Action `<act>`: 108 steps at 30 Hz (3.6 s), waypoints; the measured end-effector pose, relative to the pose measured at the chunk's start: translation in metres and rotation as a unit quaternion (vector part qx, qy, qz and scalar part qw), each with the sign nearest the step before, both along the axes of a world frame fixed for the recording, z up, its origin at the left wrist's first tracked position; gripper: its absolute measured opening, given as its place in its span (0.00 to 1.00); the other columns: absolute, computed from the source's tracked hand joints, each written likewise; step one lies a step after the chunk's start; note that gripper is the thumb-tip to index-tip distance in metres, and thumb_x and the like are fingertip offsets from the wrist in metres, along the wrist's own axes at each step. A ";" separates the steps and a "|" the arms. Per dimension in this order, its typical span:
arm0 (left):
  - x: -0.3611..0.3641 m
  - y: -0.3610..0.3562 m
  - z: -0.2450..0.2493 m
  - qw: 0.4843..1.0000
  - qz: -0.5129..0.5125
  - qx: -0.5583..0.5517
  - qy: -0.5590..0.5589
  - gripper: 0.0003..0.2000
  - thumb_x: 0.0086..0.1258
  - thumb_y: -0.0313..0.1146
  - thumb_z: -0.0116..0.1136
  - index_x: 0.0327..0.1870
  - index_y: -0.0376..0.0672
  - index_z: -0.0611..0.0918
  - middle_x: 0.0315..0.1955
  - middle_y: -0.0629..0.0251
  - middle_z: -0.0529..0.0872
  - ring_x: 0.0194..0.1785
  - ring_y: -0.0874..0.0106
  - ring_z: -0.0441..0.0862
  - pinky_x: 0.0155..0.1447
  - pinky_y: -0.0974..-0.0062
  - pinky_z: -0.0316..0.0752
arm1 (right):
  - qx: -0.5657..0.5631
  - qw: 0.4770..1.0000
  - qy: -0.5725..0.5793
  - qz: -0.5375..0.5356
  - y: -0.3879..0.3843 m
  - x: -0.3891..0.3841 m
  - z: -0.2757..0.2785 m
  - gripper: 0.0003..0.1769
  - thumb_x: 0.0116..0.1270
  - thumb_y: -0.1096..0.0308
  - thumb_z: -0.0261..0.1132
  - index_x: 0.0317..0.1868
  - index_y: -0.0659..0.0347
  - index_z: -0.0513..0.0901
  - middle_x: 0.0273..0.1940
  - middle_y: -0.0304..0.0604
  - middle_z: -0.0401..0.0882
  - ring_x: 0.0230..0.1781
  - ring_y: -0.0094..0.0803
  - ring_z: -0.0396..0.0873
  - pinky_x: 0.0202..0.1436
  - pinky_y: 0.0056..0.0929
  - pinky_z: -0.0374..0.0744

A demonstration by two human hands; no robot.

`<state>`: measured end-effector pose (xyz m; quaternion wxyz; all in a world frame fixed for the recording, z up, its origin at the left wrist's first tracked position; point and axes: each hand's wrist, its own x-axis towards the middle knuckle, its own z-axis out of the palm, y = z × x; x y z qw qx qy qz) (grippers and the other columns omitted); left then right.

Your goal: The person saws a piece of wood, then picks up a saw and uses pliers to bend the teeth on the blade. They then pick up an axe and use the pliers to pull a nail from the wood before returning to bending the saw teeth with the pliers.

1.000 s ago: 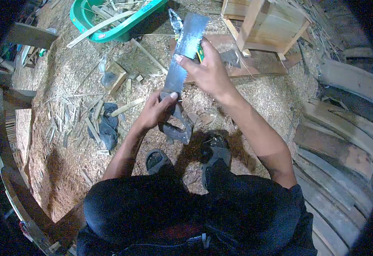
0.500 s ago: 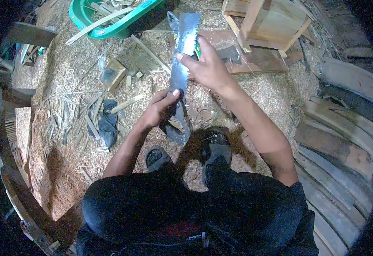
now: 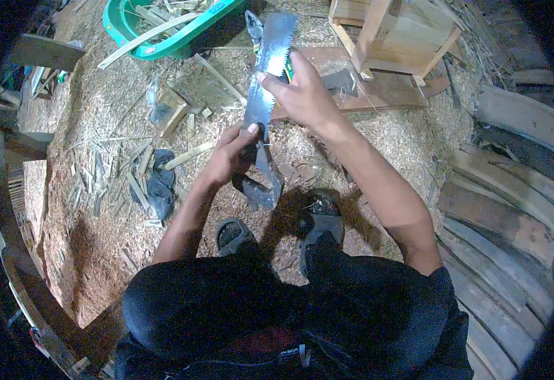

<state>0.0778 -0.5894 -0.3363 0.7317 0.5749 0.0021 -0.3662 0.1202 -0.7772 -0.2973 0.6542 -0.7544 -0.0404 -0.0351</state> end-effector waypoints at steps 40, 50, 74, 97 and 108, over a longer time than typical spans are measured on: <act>0.009 -0.004 0.003 0.949 0.292 0.023 -0.120 0.11 0.69 0.38 0.60 0.44 0.42 0.76 0.27 0.69 0.80 0.20 0.79 0.71 0.20 0.79 0.64 | 0.127 0.979 0.159 0.018 0.030 -0.094 0.055 0.26 0.68 0.74 0.65 0.64 0.65 0.66 0.38 0.38 0.77 0.28 0.15 0.74 0.27 0.15 0.73; 0.006 -0.001 0.015 0.956 0.271 0.032 -0.107 0.09 0.73 0.32 0.60 0.46 0.37 0.75 0.33 0.69 0.82 0.35 0.79 0.78 0.40 0.77 0.76 | 0.120 0.981 0.148 -0.026 0.025 -0.089 0.055 0.28 0.67 0.72 0.67 0.65 0.66 0.67 0.37 0.37 0.76 0.28 0.16 0.75 0.28 0.18 0.76; 0.003 -0.010 -0.005 0.978 0.207 0.012 -0.035 0.22 0.78 0.57 0.42 0.40 0.46 0.75 0.26 0.71 0.76 0.24 0.79 0.72 0.24 0.77 0.66 | -0.080 0.991 -0.022 -0.100 0.028 -0.064 0.007 0.35 0.60 0.66 0.74 0.63 0.69 0.67 0.47 0.49 0.78 0.49 0.36 0.78 0.56 0.37 0.75; 0.083 -0.075 -0.016 0.972 0.213 -0.061 -0.076 0.12 0.79 0.40 0.53 0.49 0.40 0.79 0.34 0.72 0.83 0.33 0.81 0.79 0.36 0.79 0.76 | 0.024 0.980 0.009 -0.199 -0.008 -0.026 -0.070 0.34 0.56 0.67 0.78 0.59 0.65 0.70 0.39 0.45 0.79 0.37 0.32 0.78 0.42 0.35 0.78; 0.079 -0.076 -0.066 0.965 0.261 0.007 -0.002 0.16 0.78 0.45 0.53 0.47 0.39 0.78 0.34 0.69 0.82 0.35 0.76 0.79 0.40 0.74 0.76 | 0.072 0.979 0.071 -0.177 -0.020 -0.031 -0.118 0.31 0.57 0.70 0.76 0.56 0.66 0.69 0.37 0.42 0.81 0.38 0.31 0.81 0.43 0.32 0.79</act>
